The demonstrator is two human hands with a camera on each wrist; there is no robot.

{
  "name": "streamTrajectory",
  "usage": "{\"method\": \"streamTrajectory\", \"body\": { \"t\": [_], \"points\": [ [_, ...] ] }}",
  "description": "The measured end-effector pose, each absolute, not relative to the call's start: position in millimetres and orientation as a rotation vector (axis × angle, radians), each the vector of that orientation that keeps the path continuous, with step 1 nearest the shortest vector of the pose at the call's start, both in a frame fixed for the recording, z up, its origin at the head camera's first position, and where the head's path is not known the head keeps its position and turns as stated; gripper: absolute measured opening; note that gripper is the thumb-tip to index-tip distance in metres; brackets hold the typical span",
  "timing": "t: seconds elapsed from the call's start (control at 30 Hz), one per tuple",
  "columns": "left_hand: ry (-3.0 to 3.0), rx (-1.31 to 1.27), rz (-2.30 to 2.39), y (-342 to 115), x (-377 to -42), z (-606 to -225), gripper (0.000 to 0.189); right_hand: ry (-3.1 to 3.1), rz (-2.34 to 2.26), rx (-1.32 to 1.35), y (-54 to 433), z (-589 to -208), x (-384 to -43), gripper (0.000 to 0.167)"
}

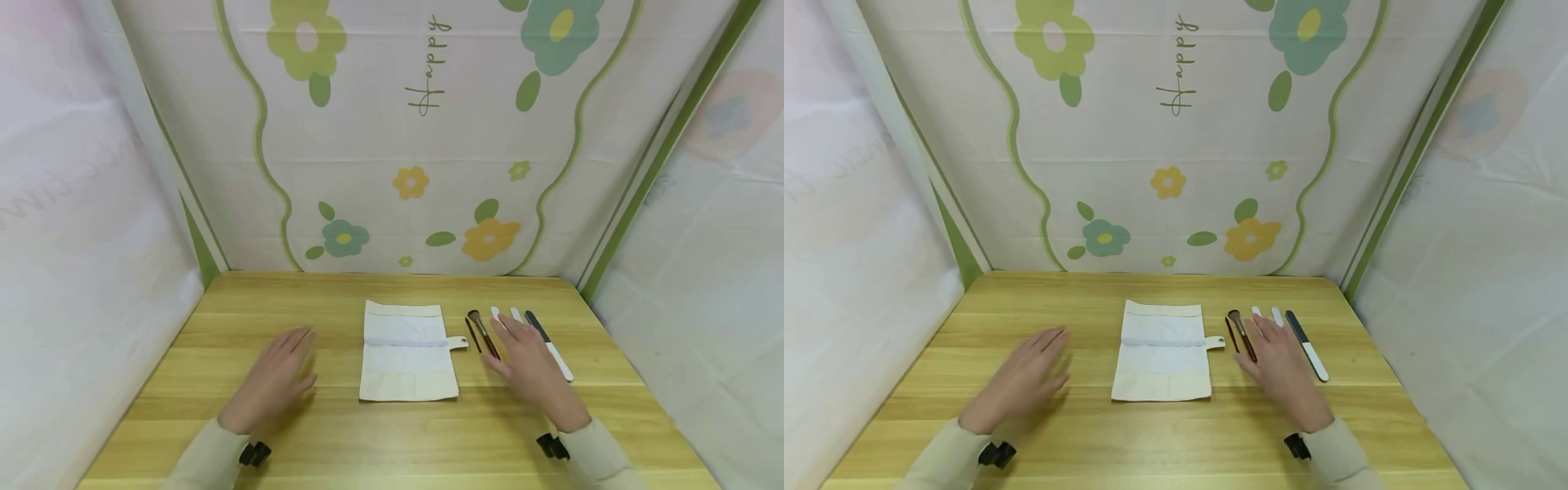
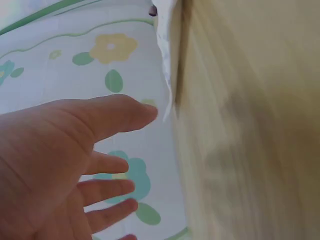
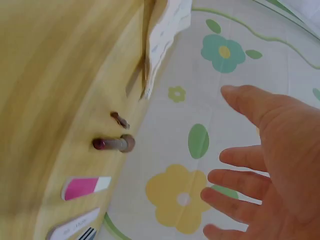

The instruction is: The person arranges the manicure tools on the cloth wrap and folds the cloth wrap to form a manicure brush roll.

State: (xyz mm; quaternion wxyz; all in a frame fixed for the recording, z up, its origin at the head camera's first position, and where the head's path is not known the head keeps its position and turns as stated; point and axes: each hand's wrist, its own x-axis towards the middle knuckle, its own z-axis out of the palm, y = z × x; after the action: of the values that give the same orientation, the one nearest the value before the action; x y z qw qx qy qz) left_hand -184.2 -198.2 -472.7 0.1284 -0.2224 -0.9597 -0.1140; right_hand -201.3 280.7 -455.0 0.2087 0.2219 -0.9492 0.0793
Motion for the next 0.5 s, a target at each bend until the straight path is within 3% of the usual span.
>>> {"method": "streamTrajectory", "body": {
  "t": [0.23, 0.5],
  "points": [
    [-2.804, -0.693, -0.564, -182, -208, -464, 0.062, -2.560, 0.301, 0.626, 303, -443, -218, 0.059],
    [-2.862, -0.818, -0.779, -158, -230, -461, 0.057, -2.856, 0.459, 0.456, 343, -436, -241, 0.049]
  ]
}}
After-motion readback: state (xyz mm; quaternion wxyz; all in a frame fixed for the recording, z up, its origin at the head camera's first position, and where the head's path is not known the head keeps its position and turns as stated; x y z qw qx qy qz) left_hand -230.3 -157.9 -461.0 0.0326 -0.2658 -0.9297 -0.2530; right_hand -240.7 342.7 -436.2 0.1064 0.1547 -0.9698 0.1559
